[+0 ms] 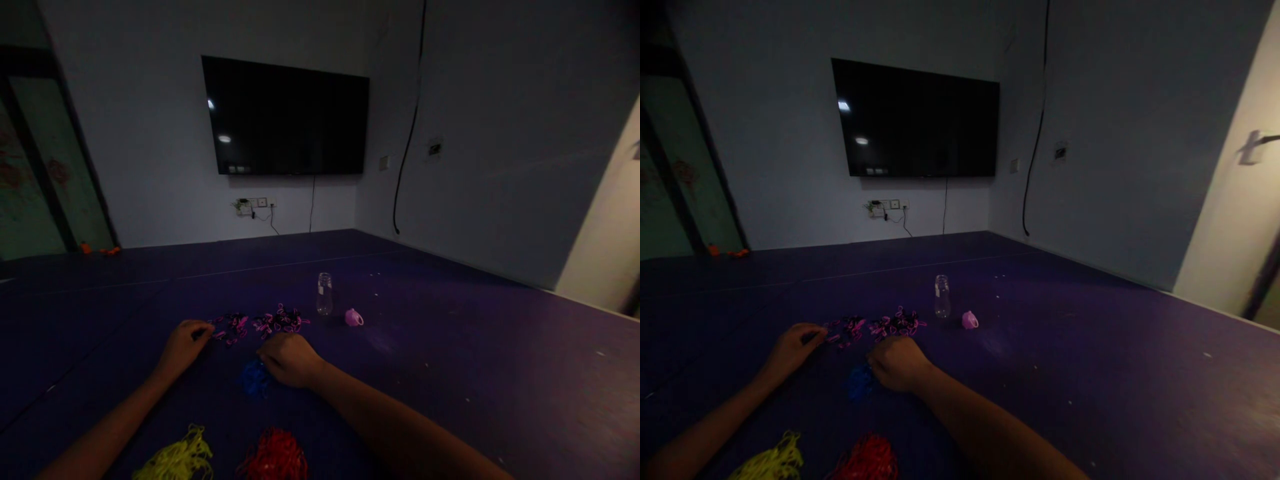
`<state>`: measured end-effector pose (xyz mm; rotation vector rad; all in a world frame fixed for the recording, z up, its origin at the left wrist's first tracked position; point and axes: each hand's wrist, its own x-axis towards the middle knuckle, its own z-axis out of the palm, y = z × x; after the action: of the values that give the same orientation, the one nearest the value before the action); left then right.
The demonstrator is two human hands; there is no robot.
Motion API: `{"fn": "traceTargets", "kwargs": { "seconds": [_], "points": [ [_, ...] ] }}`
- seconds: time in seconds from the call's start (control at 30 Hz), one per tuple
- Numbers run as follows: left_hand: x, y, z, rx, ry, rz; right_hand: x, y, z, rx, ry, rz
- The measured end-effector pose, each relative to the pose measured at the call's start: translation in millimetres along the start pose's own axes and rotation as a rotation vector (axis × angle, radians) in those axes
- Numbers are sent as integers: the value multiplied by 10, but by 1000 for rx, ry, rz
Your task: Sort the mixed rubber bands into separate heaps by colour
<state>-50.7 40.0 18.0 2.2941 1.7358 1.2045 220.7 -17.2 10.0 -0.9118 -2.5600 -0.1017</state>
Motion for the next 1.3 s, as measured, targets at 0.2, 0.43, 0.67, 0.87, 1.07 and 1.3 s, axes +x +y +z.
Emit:
{"fn": "traceTargets", "kwargs": {
  "seconds": [0.2, 0.43, 0.67, 0.87, 1.07, 1.3],
  "points": [
    [-15, 22, 29, 82, -86, 43, -1, 8, 1, 6, 4, -12],
    [0, 8, 32, 88, -132, 69, -3, 4, -12, 5, -7, -3],
    [-35, 122, -24, -50, 3, 96, -6, -3, -30, 2, -13, 5],
    [-119, 443, -48, -238, -59, 23, -1, -23, -52, -24, 3, -9],
    [-285, 914, -80, -313, -500, 207, 6, -32, -89, -80, 70, 174],
    [-222, 838, -115, -344, -434, 104, 10, -33, -73, -63, 56, 148]
  ]
}}
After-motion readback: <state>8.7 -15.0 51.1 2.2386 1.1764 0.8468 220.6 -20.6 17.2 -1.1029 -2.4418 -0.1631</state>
